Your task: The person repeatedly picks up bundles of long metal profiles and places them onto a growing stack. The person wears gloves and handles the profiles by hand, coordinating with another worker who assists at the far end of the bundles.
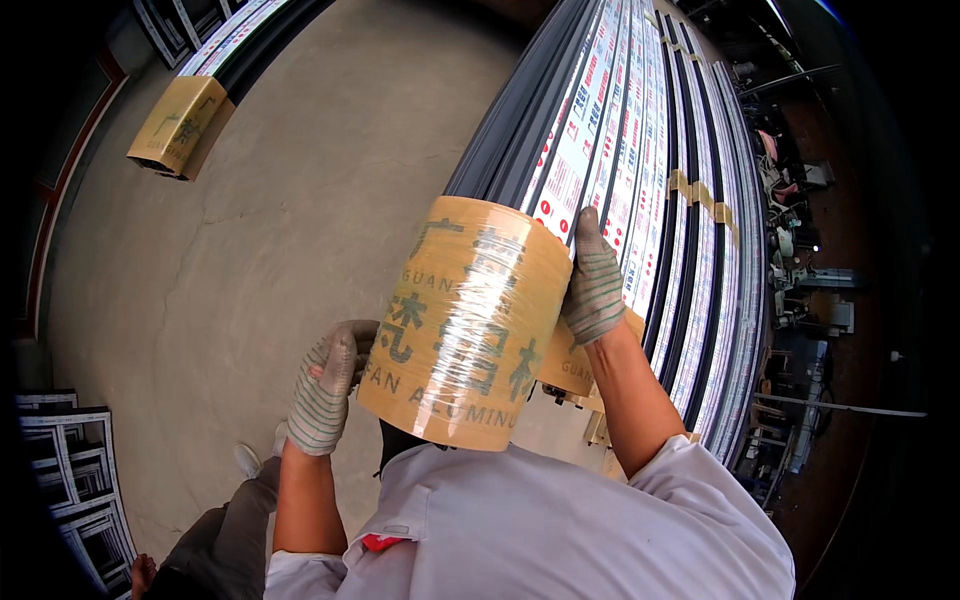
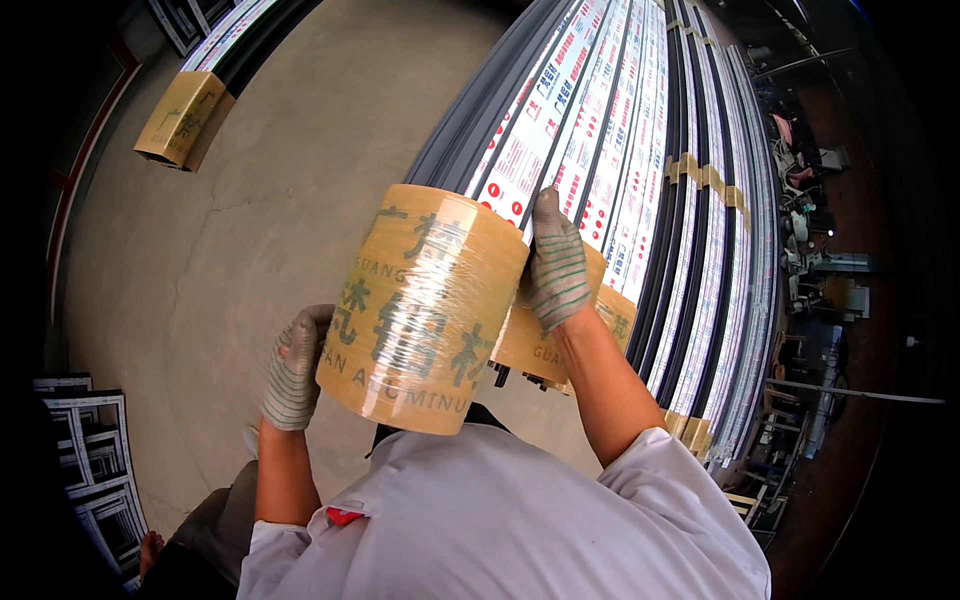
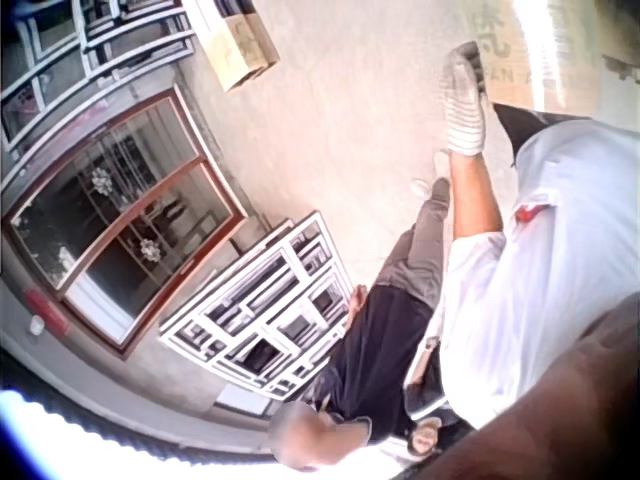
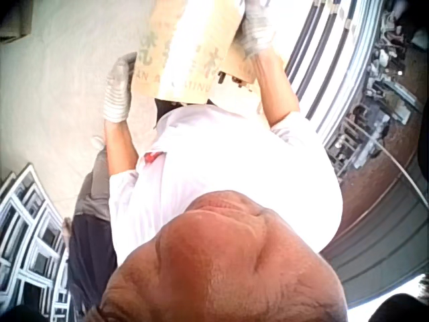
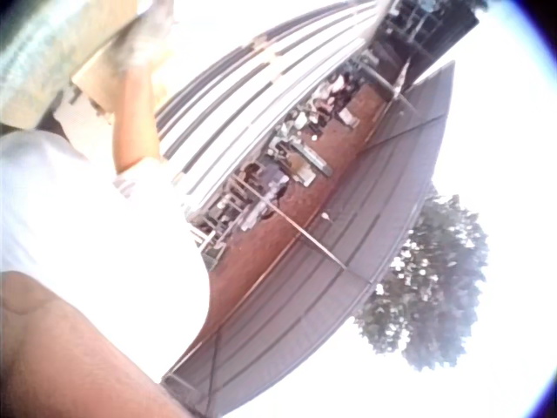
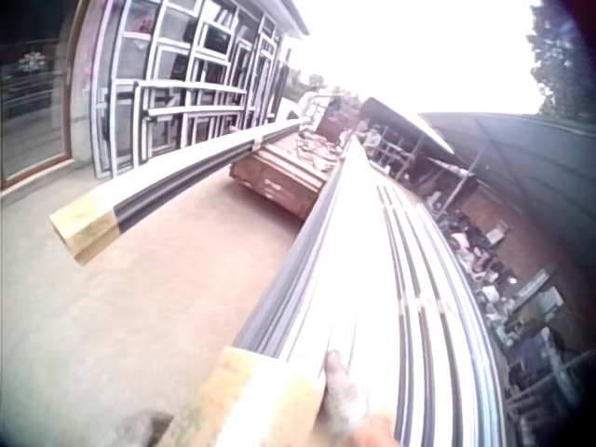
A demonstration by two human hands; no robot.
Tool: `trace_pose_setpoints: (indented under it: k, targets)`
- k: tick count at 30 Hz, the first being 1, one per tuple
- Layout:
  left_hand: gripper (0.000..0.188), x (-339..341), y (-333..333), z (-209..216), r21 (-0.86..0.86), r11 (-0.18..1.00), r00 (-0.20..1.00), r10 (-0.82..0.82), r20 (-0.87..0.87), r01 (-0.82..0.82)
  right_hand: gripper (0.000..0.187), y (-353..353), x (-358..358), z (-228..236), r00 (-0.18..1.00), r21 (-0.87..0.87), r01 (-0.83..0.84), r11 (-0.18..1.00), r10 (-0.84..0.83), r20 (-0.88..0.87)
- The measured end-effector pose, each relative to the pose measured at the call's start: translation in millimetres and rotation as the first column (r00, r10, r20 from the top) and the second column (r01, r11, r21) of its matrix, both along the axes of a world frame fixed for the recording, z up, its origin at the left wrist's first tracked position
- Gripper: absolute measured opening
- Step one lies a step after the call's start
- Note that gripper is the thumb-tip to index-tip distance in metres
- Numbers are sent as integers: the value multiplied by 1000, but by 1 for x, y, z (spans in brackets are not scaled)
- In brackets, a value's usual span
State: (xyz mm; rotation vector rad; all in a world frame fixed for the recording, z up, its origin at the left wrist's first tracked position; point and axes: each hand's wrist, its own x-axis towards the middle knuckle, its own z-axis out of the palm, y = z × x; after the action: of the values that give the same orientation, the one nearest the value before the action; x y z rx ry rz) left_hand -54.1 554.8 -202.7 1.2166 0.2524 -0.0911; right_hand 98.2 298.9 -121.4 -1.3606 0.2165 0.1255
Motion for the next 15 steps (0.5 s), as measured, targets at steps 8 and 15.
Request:
trace_pose_setpoints:
  k: [8, 15]
  targets:
    - [60, 17, 3, 22, -252, 935, 947, -290, -142, 248, 48, -2, -83, 7, 986, -311, -89, 946, 40, -159]
    - [71, 60, 2, 26, -318, 806, 821, -557, -125, 499, 80, 8, -127, -2, 871, 342, -252, 905, 366, -329]
